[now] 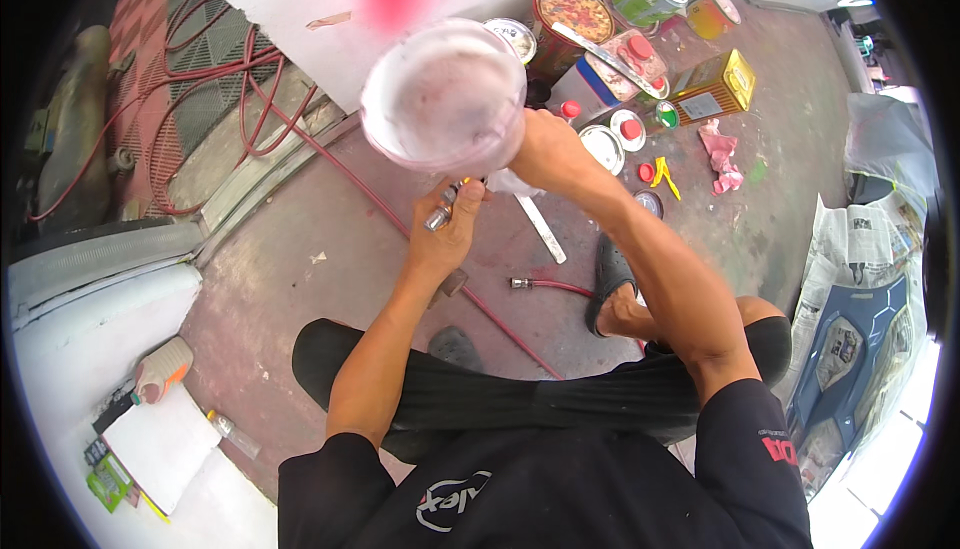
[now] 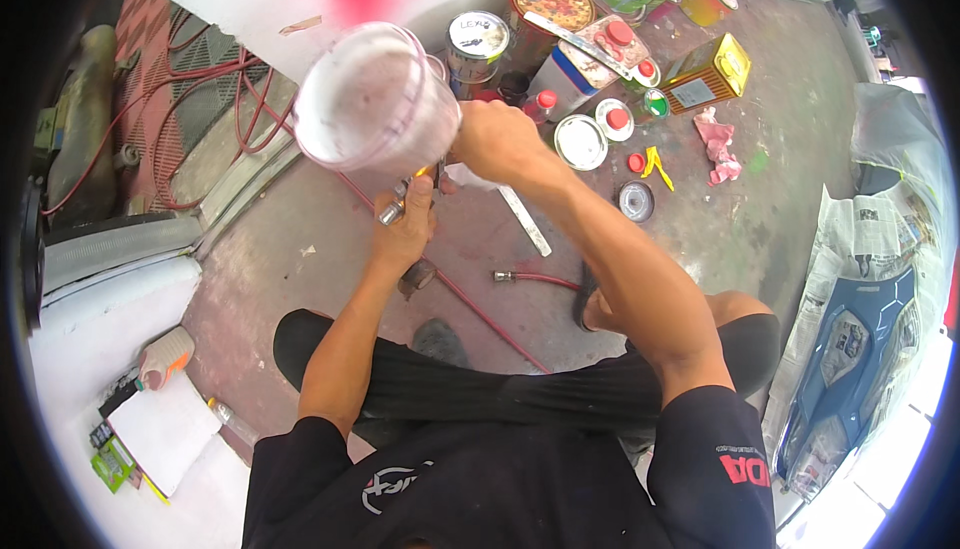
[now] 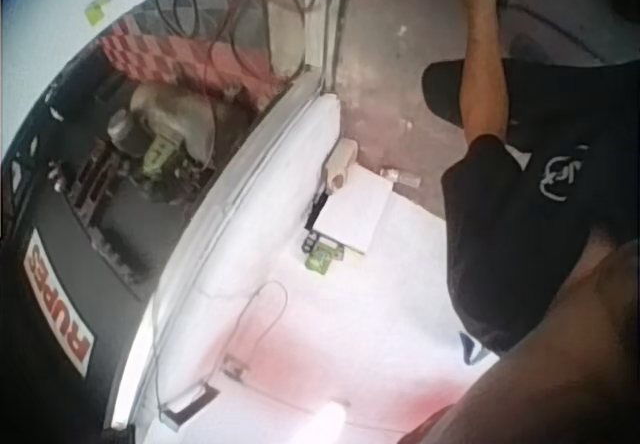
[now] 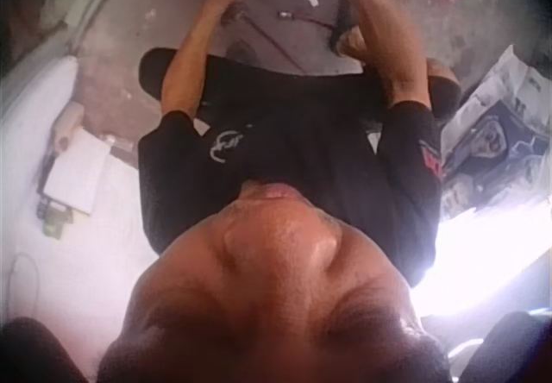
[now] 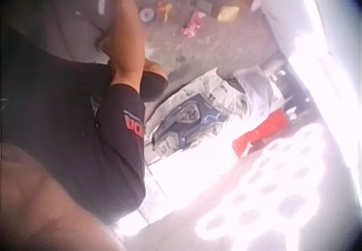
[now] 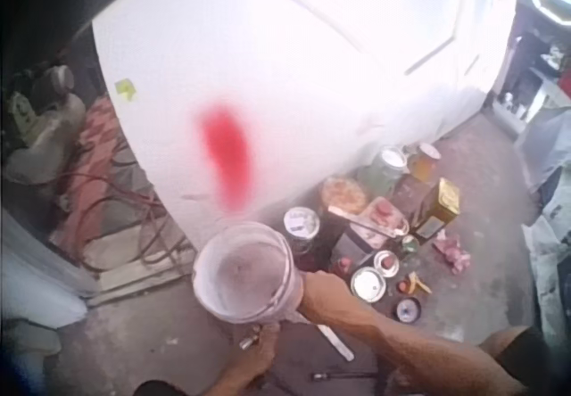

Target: The person cleans a spray gun using a cloth and thinner. They wipe the cup, lid, and nozzle, then pour thinner into the cup and wipe the gun again.

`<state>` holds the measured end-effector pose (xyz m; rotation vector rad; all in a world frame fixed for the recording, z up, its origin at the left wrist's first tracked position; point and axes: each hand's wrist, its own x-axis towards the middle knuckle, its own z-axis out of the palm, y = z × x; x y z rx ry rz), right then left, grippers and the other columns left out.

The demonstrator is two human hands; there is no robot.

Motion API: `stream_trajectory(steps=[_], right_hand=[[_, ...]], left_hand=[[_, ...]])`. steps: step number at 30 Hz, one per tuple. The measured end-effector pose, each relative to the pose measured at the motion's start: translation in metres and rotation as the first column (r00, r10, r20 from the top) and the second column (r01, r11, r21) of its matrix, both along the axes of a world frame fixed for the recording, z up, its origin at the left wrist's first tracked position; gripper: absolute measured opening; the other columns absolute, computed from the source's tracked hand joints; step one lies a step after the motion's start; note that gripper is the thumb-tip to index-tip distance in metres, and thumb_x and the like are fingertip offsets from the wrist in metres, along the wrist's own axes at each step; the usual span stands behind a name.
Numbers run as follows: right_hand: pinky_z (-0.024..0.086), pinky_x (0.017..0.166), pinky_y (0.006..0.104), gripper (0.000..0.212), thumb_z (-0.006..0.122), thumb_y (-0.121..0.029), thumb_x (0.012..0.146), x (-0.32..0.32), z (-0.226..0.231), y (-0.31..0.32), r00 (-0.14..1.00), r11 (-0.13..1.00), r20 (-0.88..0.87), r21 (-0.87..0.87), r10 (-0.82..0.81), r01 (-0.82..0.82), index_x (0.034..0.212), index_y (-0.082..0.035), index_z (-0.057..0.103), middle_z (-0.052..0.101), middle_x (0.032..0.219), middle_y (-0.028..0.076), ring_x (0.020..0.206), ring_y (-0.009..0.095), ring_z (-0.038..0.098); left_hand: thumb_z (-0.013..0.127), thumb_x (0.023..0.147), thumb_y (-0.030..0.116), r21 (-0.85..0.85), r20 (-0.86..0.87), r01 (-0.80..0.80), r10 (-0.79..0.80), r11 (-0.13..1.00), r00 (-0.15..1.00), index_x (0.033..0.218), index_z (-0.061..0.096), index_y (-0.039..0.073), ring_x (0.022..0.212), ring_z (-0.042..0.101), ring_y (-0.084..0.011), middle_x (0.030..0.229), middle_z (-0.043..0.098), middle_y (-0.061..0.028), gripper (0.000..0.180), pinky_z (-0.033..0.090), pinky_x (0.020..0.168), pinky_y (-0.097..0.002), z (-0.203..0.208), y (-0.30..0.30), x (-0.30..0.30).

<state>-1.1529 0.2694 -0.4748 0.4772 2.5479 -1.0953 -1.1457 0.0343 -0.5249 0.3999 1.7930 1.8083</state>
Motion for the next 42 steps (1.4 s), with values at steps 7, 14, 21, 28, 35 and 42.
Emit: stream_trajectory(steps=[7,14,21,28,35,42], right_hand=[[0.06,0.064,0.0517,0.027,0.077,-0.026,0.09,0.022,0.001,-0.022,0.909,0.829,-0.312,0.555,0.277,-0.062,0.098,-0.001,0.073,0.074,0.073,0.023,0.07,0.04,0.077],[0.062,0.088,0.0545,0.042,0.068,-0.034,0.092,0.003,-0.002,-0.014,0.997,0.989,0.051,0.128,0.063,-0.069,0.093,0.006,0.08,0.077,0.098,0.033,0.095,0.047,0.078],[0.06,0.064,0.0478,0.027,0.079,-0.029,0.089,0.007,0.013,-0.014,0.879,0.812,-0.239,0.533,0.413,-0.236,0.091,-0.003,0.072,0.076,0.079,0.02,0.075,0.037,0.078],[0.06,0.082,0.0409,0.024,0.076,-0.02,0.1,-0.002,0.042,-0.033,0.682,0.833,-0.551,-0.531,-0.481,0.157,0.115,-0.002,0.075,0.074,0.094,0.018,0.085,0.034,0.073],[0.061,0.078,0.0548,0.035,0.06,-0.035,0.106,0.003,-0.012,-0.042,0.879,0.945,-0.407,0.302,0.248,-0.127,0.135,-0.019,0.071,0.077,0.111,0.02,0.09,0.047,0.074],[0.057,0.095,0.0488,0.042,0.049,-0.041,0.116,-0.044,-0.026,-0.021,0.9,0.743,-0.159,-0.631,-0.406,0.224,0.133,-0.01,0.071,0.076,0.11,0.021,0.1,0.04,0.073]], left_hand=[[0.063,0.111,0.059,0.096,0.253,-0.055,0.029,0.994,0.967,0.118,0.076,-0.002,0.059,0.052,-0.0051,0.087,0.075,-0.0037,0.062,0.042,0.055,-0.0285,0.012,0.003,0.002],[0.048,0.112,0.069,-0.033,-0.052,0.102,-0.104,0.994,0.993,0.137,0.071,-0.003,0.052,0.051,-0.0069,0.104,0.077,-0.0109,0.08,0.038,0.045,-0.025,-0.022,-0.016,0.002],[0.035,0.109,0.081,0.073,0.284,-0.026,0.004,0.997,0.959,0.13,0.066,0.0,0.046,0.047,-0.0086,0.102,0.076,-0.0141,0.089,0.039,0.044,-0.0263,0.009,0.004,0.002],[0.025,0.103,0.091,0.153,0.546,-0.084,-0.013,0.985,0.838,0.123,0.063,0.006,0.044,0.043,-0.0097,0.101,0.075,-0.014,0.096,0.041,0.046,-0.0301,0.017,0.003,-0.016],[0.024,0.101,0.094,0.156,0.538,-0.017,-0.071,0.988,0.84,0.123,0.063,0.009,0.044,0.043,-0.0084,0.099,0.073,-0.0107,0.096,0.041,0.045,-0.0281,0.012,0.01,-0.004],[0.022,0.103,0.091,0.24,0.544,-0.106,-0.043,0.965,0.838,0.122,0.062,0.009,0.043,0.041,-0.0095,0.101,0.074,-0.0121,0.093,0.041,0.046,-0.0304,0.002,0.002,-0.009]])
